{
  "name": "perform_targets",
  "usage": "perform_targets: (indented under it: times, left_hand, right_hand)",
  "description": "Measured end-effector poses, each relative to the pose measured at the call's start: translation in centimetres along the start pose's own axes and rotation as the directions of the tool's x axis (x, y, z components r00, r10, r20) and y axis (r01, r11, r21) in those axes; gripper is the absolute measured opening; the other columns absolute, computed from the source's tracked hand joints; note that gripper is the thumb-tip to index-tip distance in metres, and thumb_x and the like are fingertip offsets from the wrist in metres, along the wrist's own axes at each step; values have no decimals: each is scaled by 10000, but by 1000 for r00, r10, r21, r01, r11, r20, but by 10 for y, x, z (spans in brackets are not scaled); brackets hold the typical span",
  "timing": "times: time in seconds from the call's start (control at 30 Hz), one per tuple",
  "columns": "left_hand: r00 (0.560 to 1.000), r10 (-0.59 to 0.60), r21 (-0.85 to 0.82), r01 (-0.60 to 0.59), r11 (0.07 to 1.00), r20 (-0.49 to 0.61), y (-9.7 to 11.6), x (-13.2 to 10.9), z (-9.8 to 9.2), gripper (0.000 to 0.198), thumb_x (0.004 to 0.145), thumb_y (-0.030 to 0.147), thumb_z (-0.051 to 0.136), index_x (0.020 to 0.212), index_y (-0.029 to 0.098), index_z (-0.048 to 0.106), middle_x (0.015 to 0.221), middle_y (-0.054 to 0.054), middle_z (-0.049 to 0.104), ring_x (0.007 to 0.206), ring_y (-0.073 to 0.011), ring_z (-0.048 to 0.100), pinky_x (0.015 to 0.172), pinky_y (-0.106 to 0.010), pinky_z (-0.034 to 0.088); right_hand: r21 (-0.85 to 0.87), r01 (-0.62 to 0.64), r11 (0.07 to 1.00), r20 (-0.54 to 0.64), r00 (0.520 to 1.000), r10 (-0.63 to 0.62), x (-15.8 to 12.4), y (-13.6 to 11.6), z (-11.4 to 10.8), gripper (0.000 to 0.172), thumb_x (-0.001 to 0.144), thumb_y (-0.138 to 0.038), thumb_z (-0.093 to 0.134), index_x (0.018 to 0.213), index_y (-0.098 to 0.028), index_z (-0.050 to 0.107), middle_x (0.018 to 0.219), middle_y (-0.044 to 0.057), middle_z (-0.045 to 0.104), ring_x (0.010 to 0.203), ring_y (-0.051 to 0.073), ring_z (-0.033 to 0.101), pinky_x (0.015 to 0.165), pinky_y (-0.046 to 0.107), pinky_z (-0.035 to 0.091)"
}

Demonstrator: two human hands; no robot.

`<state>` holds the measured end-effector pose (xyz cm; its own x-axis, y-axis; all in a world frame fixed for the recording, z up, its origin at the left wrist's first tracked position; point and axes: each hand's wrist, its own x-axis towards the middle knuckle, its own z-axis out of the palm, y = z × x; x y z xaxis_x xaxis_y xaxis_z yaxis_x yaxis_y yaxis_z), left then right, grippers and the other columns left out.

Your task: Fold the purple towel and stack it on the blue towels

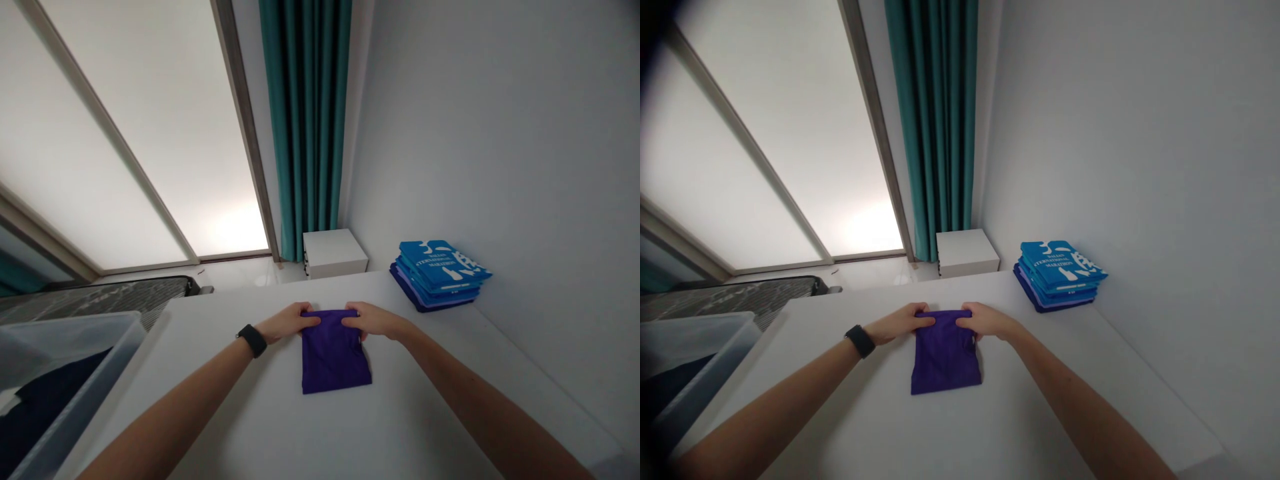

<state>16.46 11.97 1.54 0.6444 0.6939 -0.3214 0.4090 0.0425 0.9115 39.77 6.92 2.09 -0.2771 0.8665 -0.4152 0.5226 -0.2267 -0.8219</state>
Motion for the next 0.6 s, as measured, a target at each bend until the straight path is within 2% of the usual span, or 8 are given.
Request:
perform_targets:
  times: [0.17,0.33,0.47,0.6]
  left_hand:
    - [993,-73,65,68,996,91,12,-1,-7,431,716,563,689,768,162,539,705,-6,607,663,-164,604,601,-276,482]
    - [988,-100,-31,105,994,120,14,-6,-8,422,722,525,706,844,154,546,804,-28,630,747,-175,622,648,-290,498]
    - [1000,-22,-185,24,983,14,8,-8,-2,385,717,456,739,804,173,493,737,24,586,685,-126,582,621,-242,441]
    - [995,28,-301,-55,952,-94,18,-10,7,405,713,429,759,782,193,437,708,47,571,635,-103,561,582,-212,403]
  right_hand:
    - [20,6,1000,53,999,-7,6,5,-6,110,840,-277,587,861,-186,528,686,-15,603,564,114,573,462,195,466]
    - [80,9,997,101,995,-17,8,5,-10,118,847,-275,586,845,-189,504,683,-23,600,571,117,578,494,214,480]
    - [222,77,972,34,996,-87,5,7,-9,183,808,-300,637,833,-198,487,685,-36,591,626,121,580,556,218,463]
    - [386,197,901,-76,980,-181,-9,4,-13,283,765,-386,682,871,-206,491,770,-31,595,716,136,586,653,252,467]
